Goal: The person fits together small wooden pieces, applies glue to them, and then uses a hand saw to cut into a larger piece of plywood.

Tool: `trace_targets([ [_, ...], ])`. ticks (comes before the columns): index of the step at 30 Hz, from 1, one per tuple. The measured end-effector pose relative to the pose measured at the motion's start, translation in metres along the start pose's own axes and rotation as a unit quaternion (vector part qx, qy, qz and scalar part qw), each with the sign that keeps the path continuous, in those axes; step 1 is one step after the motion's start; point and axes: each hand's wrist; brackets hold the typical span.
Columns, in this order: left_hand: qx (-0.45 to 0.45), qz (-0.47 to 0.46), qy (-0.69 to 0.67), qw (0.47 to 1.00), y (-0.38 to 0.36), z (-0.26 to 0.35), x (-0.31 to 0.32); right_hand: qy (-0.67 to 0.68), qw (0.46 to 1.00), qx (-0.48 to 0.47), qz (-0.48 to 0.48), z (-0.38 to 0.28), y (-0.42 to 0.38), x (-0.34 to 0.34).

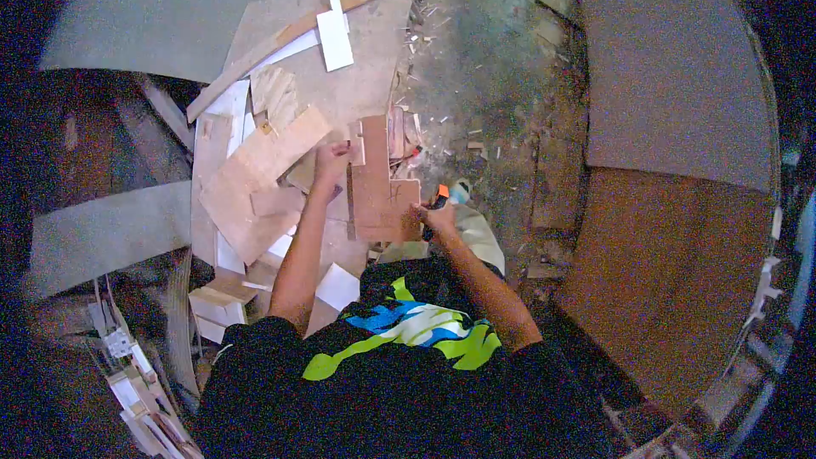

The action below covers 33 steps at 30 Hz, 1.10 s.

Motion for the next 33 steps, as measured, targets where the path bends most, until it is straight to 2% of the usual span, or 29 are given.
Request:
trace_targets([
  [2,0.023,0.029,0.066,0.997,0.0,0.009,0.008,0.055,0.998,0.002,-0.013,0.0,-0.011,-0.003],
  [3,0.024,0.014,0.09,0.996,0.003,0.011,0.01,0.083,0.996,0.003,-0.02,0.002,-0.014,-0.004],
  [5,0.027,-0.018,0.139,0.99,0.007,0.014,0.015,0.032,0.998,0.037,-0.034,0.008,-0.012,-0.004],
  [6,0.042,-0.018,0.131,0.99,0.007,0.015,0.018,0.007,0.998,0.054,-0.041,0.016,-0.008,-0.003],
  [9,0.072,-0.023,0.1,0.992,0.007,0.009,0.027,-0.092,0.995,-0.027,-0.004,0.034,-0.003,-0.001],
  [12,0.075,-0.037,0.069,0.994,0.009,0.007,0.033,-0.109,0.992,-0.058,-0.041,-0.014,-0.038,-0.01],
  [15,0.082,-0.059,0.06,0.993,0.012,0.011,0.038,-0.012,0.997,-0.044,-0.064,-0.001,-0.031,-0.008],
  [18,0.092,-0.05,0.062,0.992,0.018,0.001,0.047,-0.089,0.993,-0.065,-0.048,-0.003,-0.031,-0.007],
  [21,0.107,-0.042,0.112,0.987,0.012,0.021,0.041,-0.123,0.991,-0.027,-0.037,-0.043,-0.054,-0.013],
  [23,0.122,-0.041,0.148,0.981,0.015,0.024,0.041,-0.136,0.989,-0.044,-0.043,-0.018,-0.034,-0.013],
  [29,0.136,-0.04,0.099,0.985,0.012,0.014,0.047,-0.113,0.992,-0.033,-0.053,-0.009,-0.029,-0.02],
  [33,0.135,-0.039,0.149,0.979,0.02,-0.002,0.052,-0.132,0.989,-0.055,-0.025,-0.011,-0.032,-0.018],
])
Point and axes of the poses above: each hand's wrist, its own y-axis towards the middle knuckle, its own x-axis out of the palm, z = x × y, and after that the axes turned 7 degrees about z, right-handed
